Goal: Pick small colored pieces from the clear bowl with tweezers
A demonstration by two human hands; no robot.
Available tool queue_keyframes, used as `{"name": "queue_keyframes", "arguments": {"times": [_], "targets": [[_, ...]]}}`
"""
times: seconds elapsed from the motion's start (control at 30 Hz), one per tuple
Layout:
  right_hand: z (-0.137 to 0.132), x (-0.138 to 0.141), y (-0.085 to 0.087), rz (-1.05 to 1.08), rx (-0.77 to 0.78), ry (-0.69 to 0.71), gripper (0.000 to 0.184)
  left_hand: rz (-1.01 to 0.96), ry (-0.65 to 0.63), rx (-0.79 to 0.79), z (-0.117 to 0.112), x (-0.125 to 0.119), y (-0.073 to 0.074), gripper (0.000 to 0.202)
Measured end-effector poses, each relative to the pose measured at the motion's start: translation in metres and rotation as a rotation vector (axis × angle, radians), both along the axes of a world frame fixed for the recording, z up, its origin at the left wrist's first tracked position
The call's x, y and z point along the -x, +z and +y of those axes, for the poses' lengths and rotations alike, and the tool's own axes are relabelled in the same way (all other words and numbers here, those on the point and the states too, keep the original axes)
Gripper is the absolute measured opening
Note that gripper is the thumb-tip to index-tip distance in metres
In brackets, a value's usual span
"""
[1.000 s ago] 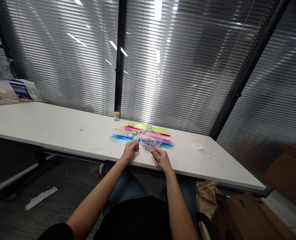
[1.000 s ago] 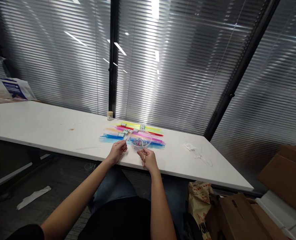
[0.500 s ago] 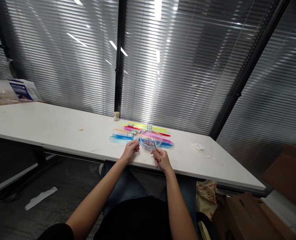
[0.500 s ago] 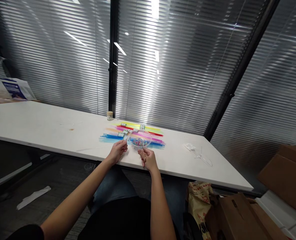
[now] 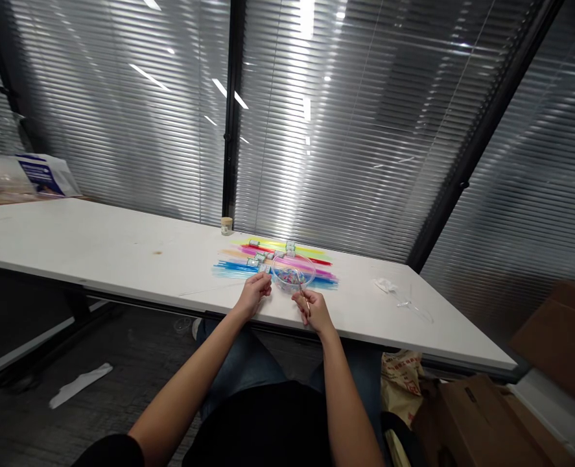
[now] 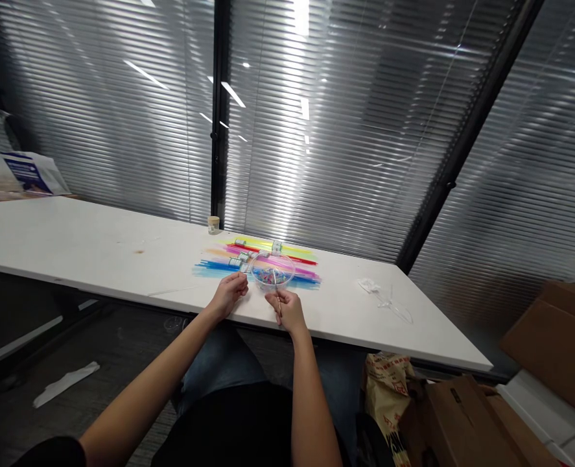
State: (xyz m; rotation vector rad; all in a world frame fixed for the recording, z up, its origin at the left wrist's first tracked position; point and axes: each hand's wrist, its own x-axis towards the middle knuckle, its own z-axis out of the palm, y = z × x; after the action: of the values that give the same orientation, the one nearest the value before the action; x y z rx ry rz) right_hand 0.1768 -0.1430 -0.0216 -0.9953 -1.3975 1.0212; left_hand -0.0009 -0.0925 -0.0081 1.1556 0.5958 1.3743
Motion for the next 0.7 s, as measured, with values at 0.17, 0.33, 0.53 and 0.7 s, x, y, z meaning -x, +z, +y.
{"name": "queue_keyframes", "arguments": {"times": [0.17,0.33,0.53,0.7], "targets": [[0.0007,-0.0009,0.0004,0.061,0.006,-0.039,0.047,-0.053,0.010,0.043,-0.0015,-0.0006,0.0028,0.040],[-0.0018,0.0000,0.0022,0.025,-0.006,0.004,0.046,-0.041,0.011,0.040,-0.0012,-0.0003,0.0019,0.040],[-0.0013,-0.0031,0.0011,0.023,0.020,0.033,0.046,-0.066,-0.019,0.055,-0.0004,0.0004,0.0016,0.039],[-0.0003,-0.0043,-0.0002,0.038,0.024,0.056,0.045,-0.081,-0.031,0.043,-0.0012,0.0001,0.0017,0.038]]}}
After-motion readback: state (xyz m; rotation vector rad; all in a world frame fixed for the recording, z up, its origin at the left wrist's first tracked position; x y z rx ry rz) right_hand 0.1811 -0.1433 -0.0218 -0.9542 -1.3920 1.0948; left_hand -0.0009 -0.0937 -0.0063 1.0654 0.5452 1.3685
